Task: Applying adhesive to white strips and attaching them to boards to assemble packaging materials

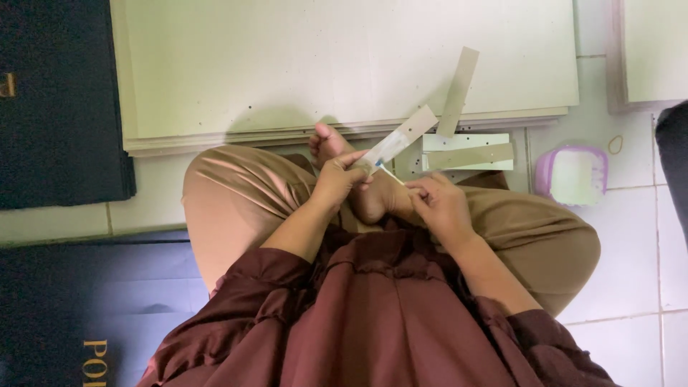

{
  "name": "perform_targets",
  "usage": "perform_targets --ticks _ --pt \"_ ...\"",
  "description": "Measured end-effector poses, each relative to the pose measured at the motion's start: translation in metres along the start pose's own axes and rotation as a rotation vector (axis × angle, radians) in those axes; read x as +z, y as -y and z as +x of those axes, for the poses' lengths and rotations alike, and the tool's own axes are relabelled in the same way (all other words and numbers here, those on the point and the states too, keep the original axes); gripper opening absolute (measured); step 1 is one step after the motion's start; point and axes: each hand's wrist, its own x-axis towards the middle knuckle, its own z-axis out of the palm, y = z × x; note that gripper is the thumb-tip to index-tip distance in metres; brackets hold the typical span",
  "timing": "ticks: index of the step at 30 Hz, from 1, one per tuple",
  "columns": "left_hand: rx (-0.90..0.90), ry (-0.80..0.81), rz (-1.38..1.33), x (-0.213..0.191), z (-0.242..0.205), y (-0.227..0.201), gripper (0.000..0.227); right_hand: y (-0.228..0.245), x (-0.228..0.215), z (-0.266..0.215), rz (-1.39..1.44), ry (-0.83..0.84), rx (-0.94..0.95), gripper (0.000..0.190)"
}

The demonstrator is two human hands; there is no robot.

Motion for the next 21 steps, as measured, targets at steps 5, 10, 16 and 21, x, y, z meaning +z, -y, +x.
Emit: perform_targets --ticks 5,10,16,21 --pt "-0.015 -0.001 0.021 -0.002 -0.001 0.002 0.053 -0.016 -0.004 0.006 0.036 -0.131 0.083 0.019" --pt "-0.021 -0.002 0.007 0.0 0.002 0.003 0.056 0.007 0.001 0.003 0.032 -0.015 0.0 0.019" --pt "-0.025 -0.011 -0.006 0.002 -0.004 -0.002 0.054 -0.007 -0.001 0.004 0.053 -0.052 0.045 0.021" --pt "-0.032 0.002 -0.018 0.0 0.003 0.003 0.055 0.02 -0.003 0.008 0.036 0.059 -0.001 0.021"
